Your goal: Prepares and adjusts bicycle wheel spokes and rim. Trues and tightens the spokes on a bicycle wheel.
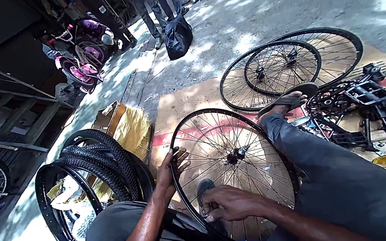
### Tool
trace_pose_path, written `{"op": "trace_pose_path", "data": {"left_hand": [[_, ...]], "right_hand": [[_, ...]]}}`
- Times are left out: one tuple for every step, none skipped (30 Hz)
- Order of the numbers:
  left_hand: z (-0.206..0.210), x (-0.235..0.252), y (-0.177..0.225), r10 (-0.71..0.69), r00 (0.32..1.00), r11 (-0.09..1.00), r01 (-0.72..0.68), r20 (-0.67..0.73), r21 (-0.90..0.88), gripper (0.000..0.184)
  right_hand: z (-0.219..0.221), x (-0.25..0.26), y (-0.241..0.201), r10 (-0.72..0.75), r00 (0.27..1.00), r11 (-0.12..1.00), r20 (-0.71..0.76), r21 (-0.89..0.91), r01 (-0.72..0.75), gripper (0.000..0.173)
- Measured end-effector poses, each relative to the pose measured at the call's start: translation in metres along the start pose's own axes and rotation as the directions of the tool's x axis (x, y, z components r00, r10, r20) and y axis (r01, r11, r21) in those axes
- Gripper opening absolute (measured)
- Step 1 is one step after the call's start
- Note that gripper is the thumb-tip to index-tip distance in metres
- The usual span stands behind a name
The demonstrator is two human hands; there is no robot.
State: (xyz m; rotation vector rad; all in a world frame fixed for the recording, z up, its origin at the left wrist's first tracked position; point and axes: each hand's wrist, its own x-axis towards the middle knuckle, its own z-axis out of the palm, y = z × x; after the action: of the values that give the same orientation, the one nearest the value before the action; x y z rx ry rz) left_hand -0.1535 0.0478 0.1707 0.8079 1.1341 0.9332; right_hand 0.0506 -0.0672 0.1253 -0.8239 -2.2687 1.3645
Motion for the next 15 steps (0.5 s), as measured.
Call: {"op": "trace_pose_path", "data": {"left_hand": [[0.001,-0.001,-0.002,0.021,1.0,0.999,-0.021,-0.006,-0.029,0.035],[0.002,-0.004,-0.004,0.038,0.999,0.997,-0.038,0.0,-0.06,0.032],[0.002,-0.009,-0.006,0.058,0.998,0.995,-0.056,0.018,-0.087,0.033],[0.003,-0.014,-0.008,0.083,0.995,0.992,-0.078,0.052,-0.102,0.032],[0.003,-0.019,-0.01,0.113,0.989,0.989,-0.104,0.092,-0.104,0.028],[0.003,-0.022,-0.011,0.142,0.982,0.987,-0.131,0.121,-0.097,0.022],[0.005,-0.024,-0.012,0.163,0.978,0.984,-0.152,0.131,-0.091,0.02],[0.007,-0.025,-0.013,0.166,0.977,0.984,-0.156,0.132,-0.087,0.032],[0.009,-0.025,-0.015,0.159,0.979,0.986,-0.15,0.129,-0.078,0.046],[0.01,-0.026,-0.017,0.146,0.984,0.988,-0.139,0.106,-0.065,0.056],[0.01,-0.026,-0.018,0.13,0.989,0.99,-0.126,0.075,-0.066,0.065],[0.009,-0.025,-0.018,0.112,0.993,0.991,-0.108,0.044,-0.073,0.072],[0.008,-0.025,-0.019,0.091,0.995,0.993,-0.089,0.026,-0.082,0.077],[0.006,-0.025,-0.019,0.076,0.997,0.993,-0.074,0.014,-0.089,0.078],[0.005,-0.024,-0.019,0.065,0.998,0.993,-0.065,-0.001,-0.095,0.075]], "right_hand": [[-0.004,0.0,-0.001,0.014,1.0,1.0,-0.019,-0.006,-0.015,0.028],[-0.009,-0.004,-0.002,0.031,0.998,0.999,-0.061,-0.01,-0.032,0.027],[-0.016,-0.009,-0.002,0.047,0.99,0.999,-0.136,-0.016,-0.05,0.025],[-0.023,-0.014,-0.003,0.058,0.97,0.997,-0.237,-0.039,-0.07,0.025],[-0.031,-0.019,-0.002,0.062,0.942,0.989,-0.331,-0.103,-0.101,0.025],[-0.036,-0.022,-0.001,0.046,0.918,0.969,-0.394,-0.205,-0.137,0.024],[-0.039,-0.023,0.0,0.03,0.916,0.938,-0.401,-0.306,-0.165,0.021],[-0.038,-0.023,0.0,0.036,0.934,0.917,-0.355,-0.361,-0.172,0.021],[-0.033,-0.021,0.0,0.031,0.959,0.919,-0.281,-0.369,-0.138,0.022],[-0.026,-0.018,-0.001,-0.002,0.977,0.944,-0.212,-0.323,-0.068,0.023],[-0.018,-0.014,-0.002,-0.056,0.985,0.97,-0.165,-0.244,0.014,0.022],[-0.011,-0.01,-0.003,-0.105,0.985,0.982,-0.139,-0.172,0.08,0.02],[-0.006,-0.006,-0.003,-0.121,0.983,0.987,-0.136,-0.12,0.105,0.018],[-0.003,-0.004,-0.004,-0.106,0.983,0.992,-0.147,-0.079,0.095,0.019],[-0.001,-0.001,-0.004,-0.069,0.983,0.997,-0.172,-0.044,0.062,0.023]]}}
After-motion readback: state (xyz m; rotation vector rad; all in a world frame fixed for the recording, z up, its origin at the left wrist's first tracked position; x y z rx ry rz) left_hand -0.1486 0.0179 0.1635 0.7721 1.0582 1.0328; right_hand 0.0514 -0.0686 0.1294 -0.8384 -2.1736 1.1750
